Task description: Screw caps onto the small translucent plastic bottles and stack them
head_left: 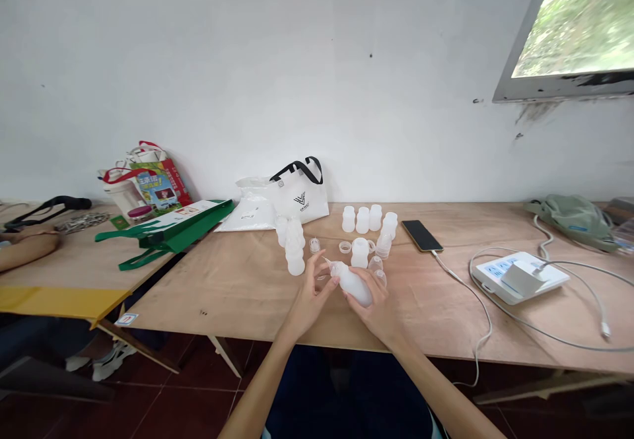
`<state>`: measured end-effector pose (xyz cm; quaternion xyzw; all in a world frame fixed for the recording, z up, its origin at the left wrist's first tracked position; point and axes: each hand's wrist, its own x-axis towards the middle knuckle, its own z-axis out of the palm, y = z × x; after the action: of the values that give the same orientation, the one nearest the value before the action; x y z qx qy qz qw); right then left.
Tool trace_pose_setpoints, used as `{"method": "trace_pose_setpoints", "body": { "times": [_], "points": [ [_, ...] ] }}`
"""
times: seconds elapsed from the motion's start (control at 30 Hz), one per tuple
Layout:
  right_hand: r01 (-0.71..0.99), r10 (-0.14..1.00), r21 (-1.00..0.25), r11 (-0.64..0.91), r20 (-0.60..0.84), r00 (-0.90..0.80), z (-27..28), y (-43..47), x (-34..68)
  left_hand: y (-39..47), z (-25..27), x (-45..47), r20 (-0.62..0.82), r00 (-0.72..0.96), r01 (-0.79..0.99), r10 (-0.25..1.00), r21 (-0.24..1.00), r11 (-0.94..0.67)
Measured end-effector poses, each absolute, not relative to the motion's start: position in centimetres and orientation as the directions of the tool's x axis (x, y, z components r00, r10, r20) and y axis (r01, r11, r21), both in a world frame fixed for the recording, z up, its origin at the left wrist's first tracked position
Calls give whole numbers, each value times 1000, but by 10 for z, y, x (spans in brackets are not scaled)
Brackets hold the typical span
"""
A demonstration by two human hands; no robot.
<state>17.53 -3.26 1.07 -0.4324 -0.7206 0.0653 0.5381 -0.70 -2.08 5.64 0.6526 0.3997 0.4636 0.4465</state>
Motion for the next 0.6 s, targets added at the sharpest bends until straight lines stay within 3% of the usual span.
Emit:
{"method": "trace_pose_setpoints", "body": {
  "times": [0.43,0.6],
  "points": [
    [526,713,-552,647,683,-160,18,-37,174,-11,56,-13,185,274,73,944,975,-212],
    [535,722,-561,632,677,-143,15,-37,175,-15,69,-23,212,391,4,896,973,-232]
  ]
}}
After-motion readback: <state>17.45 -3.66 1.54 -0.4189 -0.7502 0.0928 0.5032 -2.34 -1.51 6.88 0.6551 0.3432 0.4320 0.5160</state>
